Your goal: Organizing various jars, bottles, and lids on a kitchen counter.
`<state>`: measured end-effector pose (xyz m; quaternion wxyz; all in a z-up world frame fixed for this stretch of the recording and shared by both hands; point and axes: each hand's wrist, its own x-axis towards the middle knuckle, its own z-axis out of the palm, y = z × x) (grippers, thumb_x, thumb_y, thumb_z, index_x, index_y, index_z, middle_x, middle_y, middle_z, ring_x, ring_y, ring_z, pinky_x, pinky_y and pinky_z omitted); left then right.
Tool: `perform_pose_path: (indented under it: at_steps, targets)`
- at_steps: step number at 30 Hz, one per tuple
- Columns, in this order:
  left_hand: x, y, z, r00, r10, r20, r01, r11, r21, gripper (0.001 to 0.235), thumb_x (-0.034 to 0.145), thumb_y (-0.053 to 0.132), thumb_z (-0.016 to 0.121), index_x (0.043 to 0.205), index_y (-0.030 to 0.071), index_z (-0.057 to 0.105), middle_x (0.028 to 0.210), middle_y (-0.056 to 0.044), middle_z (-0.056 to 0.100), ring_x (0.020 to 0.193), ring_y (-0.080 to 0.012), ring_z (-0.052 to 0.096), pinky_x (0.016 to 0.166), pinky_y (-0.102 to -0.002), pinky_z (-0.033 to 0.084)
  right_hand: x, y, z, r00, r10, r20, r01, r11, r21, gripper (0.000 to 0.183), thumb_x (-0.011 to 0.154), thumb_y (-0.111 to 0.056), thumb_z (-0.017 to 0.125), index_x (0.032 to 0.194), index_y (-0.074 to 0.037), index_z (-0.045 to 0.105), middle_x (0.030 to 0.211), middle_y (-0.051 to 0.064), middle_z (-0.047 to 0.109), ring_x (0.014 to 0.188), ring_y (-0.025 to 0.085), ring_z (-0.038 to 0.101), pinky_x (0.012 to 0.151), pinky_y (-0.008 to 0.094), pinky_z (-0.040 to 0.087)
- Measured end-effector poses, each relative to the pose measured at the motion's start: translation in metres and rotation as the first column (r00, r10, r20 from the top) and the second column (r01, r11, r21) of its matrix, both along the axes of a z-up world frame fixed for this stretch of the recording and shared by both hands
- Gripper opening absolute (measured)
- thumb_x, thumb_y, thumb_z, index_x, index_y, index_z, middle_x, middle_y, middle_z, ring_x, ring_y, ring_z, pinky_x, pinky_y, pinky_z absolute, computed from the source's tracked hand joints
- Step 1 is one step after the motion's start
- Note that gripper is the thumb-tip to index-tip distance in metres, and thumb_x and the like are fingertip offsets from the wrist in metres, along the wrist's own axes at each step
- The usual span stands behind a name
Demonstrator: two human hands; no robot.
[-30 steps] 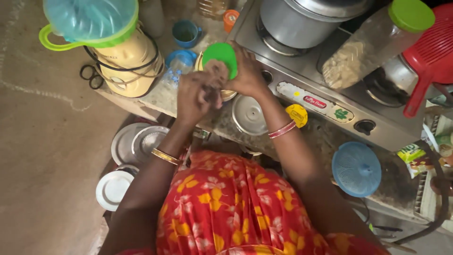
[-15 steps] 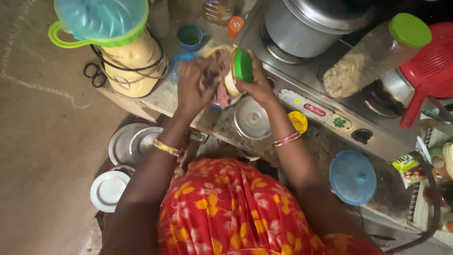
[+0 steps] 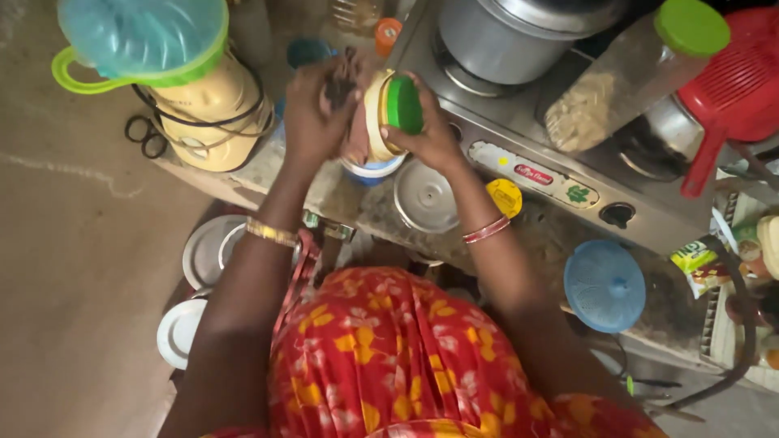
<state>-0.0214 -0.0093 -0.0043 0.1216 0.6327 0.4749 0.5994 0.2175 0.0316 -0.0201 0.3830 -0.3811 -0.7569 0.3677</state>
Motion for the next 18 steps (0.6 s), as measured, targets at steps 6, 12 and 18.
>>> perform_pose_path:
  at_steps: [6, 12, 18]
  targets:
    - [0.027, -0.029, -0.021, 0.989, -0.038, -0.140, 0.057, 0.989, 0.137, 0.048, 0.082, 0.019, 0.077, 0.127, 0.010, 0.063, 0.122, -0.015, 0.062, 0.116, -0.0359, 0.056, 0.104, -0.049, 0.043, 0.015, 0.023, -0.058, 0.981, -0.186, 0.051, 0.183, 0.981, 0.066, 0.090, 0.098, -0.020, 0.075, 0.165, -0.004, 0.018, 0.167, 0.019, 0.030, 0.154, 0.027, 0.031, 0.125, 0.037, 0.029]
    - [0.022, -0.032, 0.022, 0.976, -0.001, -0.217, 0.045, 0.980, 0.196, 0.055, 0.085, 0.029, 0.080, 0.133, 0.009, 0.061, 0.124, -0.015, 0.060, 0.115, -0.0362, 0.054, 0.099, -0.050, 0.041, 0.000, -0.006, -0.026, 0.902, -0.126, -0.413, -0.055, 0.915, -0.401, 0.081, 0.100, -0.026, 0.064, 0.165, -0.004, 0.022, 0.164, 0.019, 0.037, 0.149, 0.028, 0.038, 0.120, 0.039, 0.036]
    - [0.033, -0.037, 0.024, 0.966, 0.070, -0.249, -0.058, 0.997, 0.055, 0.028, 0.090, 0.029, 0.076, 0.112, 0.020, 0.062, 0.115, -0.009, 0.060, 0.114, -0.0319, 0.055, 0.097, -0.047, 0.043, 0.002, -0.022, -0.009, 0.910, -0.152, -0.386, 0.013, 0.940, -0.340, 0.079, 0.103, -0.030, 0.062, 0.166, -0.006, 0.020, 0.168, 0.014, 0.031, 0.153, 0.024, 0.033, 0.124, 0.036, 0.032]
